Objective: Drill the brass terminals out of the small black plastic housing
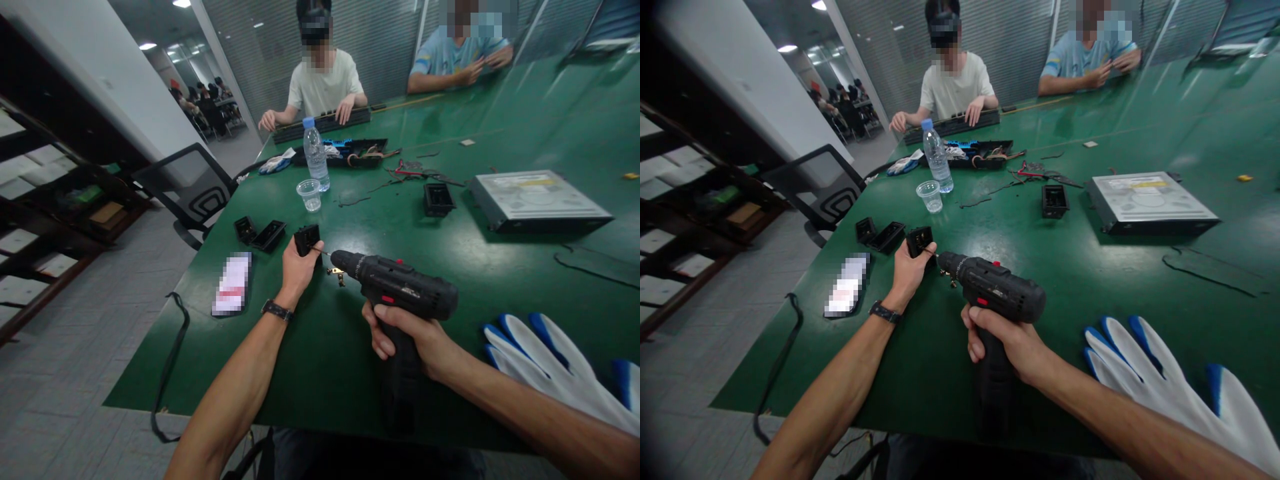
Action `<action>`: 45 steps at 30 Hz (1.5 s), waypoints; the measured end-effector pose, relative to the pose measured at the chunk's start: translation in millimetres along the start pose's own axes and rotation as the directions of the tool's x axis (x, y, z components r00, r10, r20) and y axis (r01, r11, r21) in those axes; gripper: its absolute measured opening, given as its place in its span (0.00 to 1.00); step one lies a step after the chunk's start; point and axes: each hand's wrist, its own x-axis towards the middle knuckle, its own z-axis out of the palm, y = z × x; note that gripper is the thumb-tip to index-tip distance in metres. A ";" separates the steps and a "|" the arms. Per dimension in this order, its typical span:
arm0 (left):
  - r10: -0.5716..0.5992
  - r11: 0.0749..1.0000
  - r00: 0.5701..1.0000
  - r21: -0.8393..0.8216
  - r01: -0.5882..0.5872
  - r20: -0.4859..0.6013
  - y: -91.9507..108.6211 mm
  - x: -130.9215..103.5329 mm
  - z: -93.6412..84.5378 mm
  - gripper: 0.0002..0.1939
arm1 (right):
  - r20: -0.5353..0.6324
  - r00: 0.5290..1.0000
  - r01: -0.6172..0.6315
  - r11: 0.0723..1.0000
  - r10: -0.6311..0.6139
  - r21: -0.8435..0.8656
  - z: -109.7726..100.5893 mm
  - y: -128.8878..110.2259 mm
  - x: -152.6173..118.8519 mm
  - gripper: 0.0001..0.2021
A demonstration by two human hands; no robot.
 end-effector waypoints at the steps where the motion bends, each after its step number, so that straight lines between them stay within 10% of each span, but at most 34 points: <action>1: 0.003 1.000 1.000 0.001 -0.003 0.000 -0.5 0.1 0.0 0.18 | 0.000 1.000 0.001 1.000 -0.001 0.003 -0.1 0.1 0.0 0.09; 45: -0.015 1.000 1.000 -0.012 0.015 0.005 4.2 -1.8 -0.5 0.18 | -0.028 1.000 0.006 0.999 -0.007 -0.036 -1.3 2.3 0.2 0.09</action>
